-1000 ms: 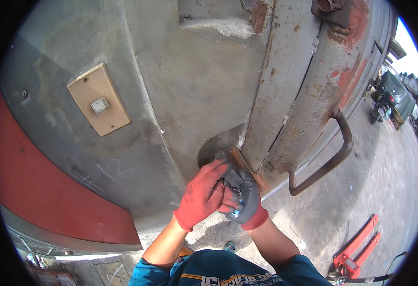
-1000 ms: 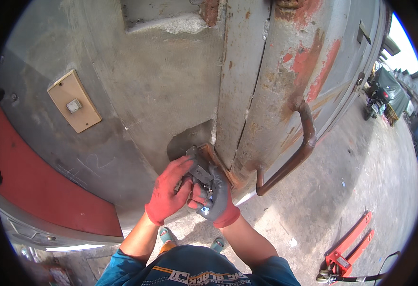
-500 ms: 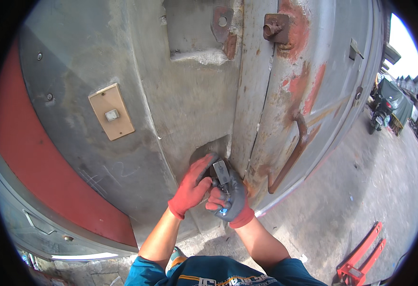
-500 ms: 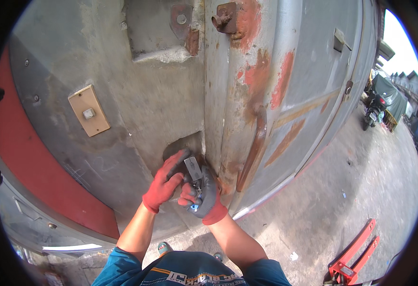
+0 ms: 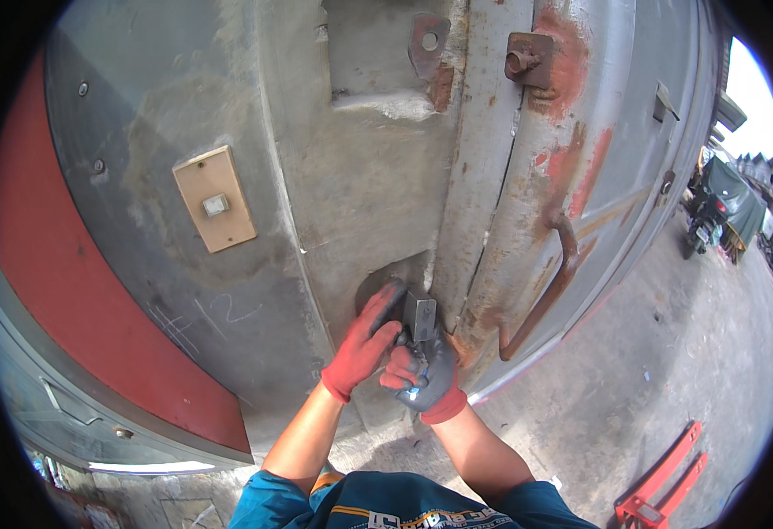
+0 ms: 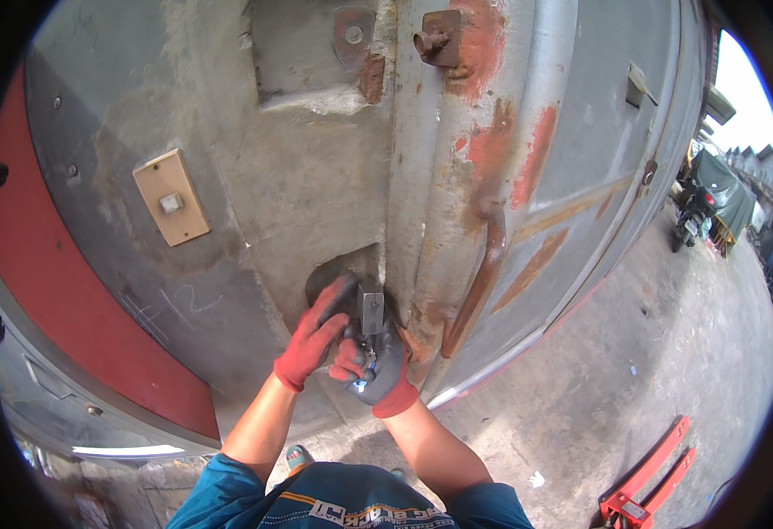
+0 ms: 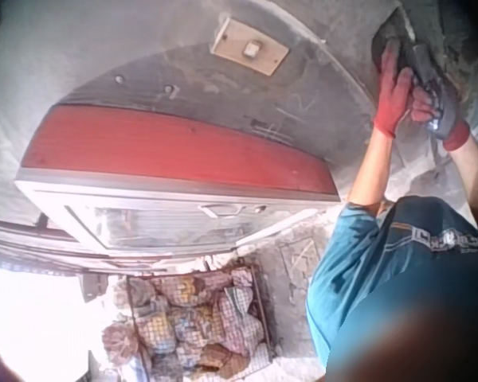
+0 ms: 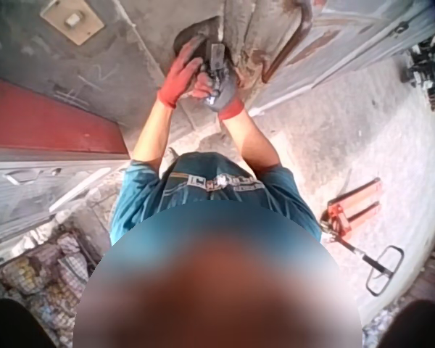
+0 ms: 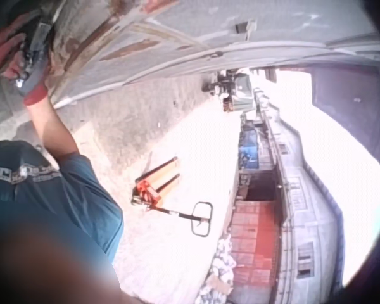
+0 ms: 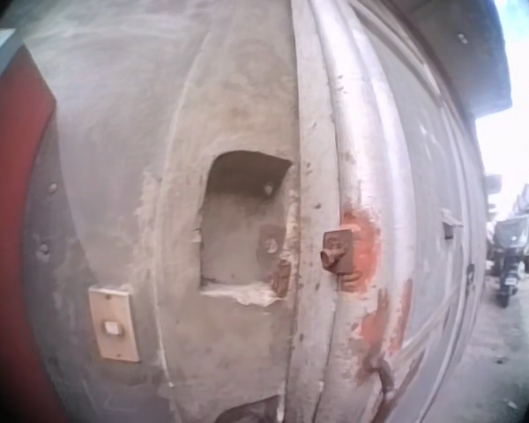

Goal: The person approaches a metal gate and attempts to unlock a padlock using a key. They insert the key, turn it, and remove the padlock from the gate latch. The person then reattaches the padlock and repeats the unlocking process multiple times.

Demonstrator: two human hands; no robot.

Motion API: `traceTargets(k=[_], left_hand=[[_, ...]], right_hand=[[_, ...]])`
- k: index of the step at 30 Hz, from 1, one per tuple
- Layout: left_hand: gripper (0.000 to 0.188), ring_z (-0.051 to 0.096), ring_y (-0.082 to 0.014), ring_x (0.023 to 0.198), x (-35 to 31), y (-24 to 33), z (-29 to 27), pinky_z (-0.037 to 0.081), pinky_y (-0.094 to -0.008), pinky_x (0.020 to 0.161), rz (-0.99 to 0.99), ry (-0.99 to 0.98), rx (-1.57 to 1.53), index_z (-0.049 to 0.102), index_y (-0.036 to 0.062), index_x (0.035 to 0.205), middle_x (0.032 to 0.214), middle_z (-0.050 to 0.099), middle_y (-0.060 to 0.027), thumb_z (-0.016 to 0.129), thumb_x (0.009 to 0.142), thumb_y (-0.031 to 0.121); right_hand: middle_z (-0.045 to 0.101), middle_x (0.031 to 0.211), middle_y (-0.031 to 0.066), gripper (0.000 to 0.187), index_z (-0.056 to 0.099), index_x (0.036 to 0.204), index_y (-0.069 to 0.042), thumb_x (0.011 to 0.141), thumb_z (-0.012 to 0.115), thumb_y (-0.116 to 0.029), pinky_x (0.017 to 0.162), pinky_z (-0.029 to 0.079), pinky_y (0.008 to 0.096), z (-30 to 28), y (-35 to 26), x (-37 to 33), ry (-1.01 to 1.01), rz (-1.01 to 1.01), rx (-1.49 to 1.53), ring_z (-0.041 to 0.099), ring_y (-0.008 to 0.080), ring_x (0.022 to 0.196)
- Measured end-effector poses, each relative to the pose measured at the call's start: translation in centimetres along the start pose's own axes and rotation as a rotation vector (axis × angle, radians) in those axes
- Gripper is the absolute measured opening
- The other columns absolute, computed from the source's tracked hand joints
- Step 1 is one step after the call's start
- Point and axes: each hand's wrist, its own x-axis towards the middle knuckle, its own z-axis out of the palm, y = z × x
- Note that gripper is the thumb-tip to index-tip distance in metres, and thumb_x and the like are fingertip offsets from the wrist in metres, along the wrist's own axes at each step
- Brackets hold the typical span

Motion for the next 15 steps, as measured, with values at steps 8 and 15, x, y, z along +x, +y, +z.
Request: traceTargets(k=[8, 15], left_hand=[[0.056, 0.045, -0.0290, 0.145, -1.2, 0.1, 0.6, 0.036, -0.0380, 0.119, -0.188, 0.031, -0.226, 0.044, -0.0019, 0.154, 0.160, 0.043, -0.0182, 0.059, 0.103, 0.017], [0.038, 0.065, -0.0366, 0.114, -1.4, 3.0, 2.2, 0.054, -0.0438, 0.095, 0.302, 0.234, 0.493, 0.069, 0.0016, 0.126, 0.133, 0.062, -0.0204, 0.074, 0.088, 0.007]], right_hand=[[0.056, 0.070, -0.0010, 0.040, 0.061, 0.114, -0.016, 0.106, 0.042, -0.051, 0.060, 0.041, 0.0331, 0.3, 0.7, -0.1, 0.136, -0.075, -0.104, 0.044, 0.0120, 0.051], [0.063, 0.080, -0.0060, 0.031, 0.063, 0.121, -0.017, 0.109, 0.049, -0.041, 0.059, 0.045, 0.0239, 0.9, 2.8, 1.1, 0.577, -0.452, -0.504, 0.054, 0.0074, 0.060]])
